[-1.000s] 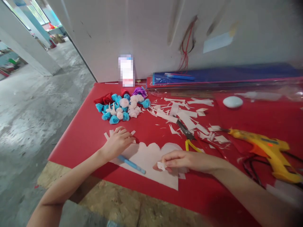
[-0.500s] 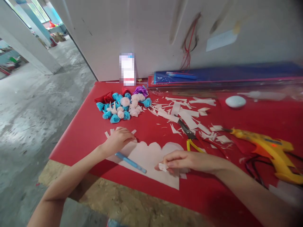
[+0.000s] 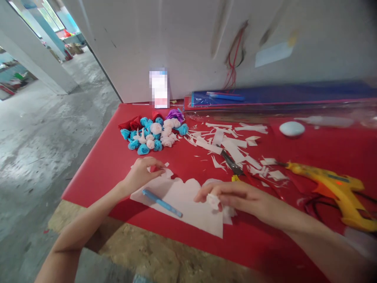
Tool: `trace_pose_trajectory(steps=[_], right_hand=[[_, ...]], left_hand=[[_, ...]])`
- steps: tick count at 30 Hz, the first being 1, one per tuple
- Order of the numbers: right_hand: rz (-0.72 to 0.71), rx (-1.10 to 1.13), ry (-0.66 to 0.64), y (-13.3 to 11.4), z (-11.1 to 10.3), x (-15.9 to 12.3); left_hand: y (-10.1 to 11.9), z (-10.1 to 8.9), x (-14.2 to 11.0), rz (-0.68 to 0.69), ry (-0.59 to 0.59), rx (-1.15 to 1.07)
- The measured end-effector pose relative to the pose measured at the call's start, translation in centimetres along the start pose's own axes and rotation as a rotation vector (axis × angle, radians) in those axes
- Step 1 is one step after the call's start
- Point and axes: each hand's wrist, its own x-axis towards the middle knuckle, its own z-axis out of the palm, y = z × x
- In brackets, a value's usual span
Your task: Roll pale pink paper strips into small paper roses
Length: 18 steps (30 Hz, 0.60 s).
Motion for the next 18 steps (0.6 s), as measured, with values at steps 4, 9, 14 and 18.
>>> trace_pose_trajectory(steps=[4,9,14,18], right_hand=[[-0.270,-0.188,0.314,-1.1,1.0,-0.8],[-0.521,-0.326,0.448,-0.7,1.7,-0.8],[-0.639,-0.310,0.535,-0.3,2.1,-1.2],[-0.619,-0.332,0.581,-0.3,2.4,-1.7]], left_hand=[[2.8,-0.5,0.0,0.054,0.043,-0.119],[7.0,-1.1,0.3,0.184,0.100,-0.226],[10.2,-1.5,0.9,0.364,0.192,-0.252],[11.6,-1.3,1.6,0.532,0.254,-0.222]])
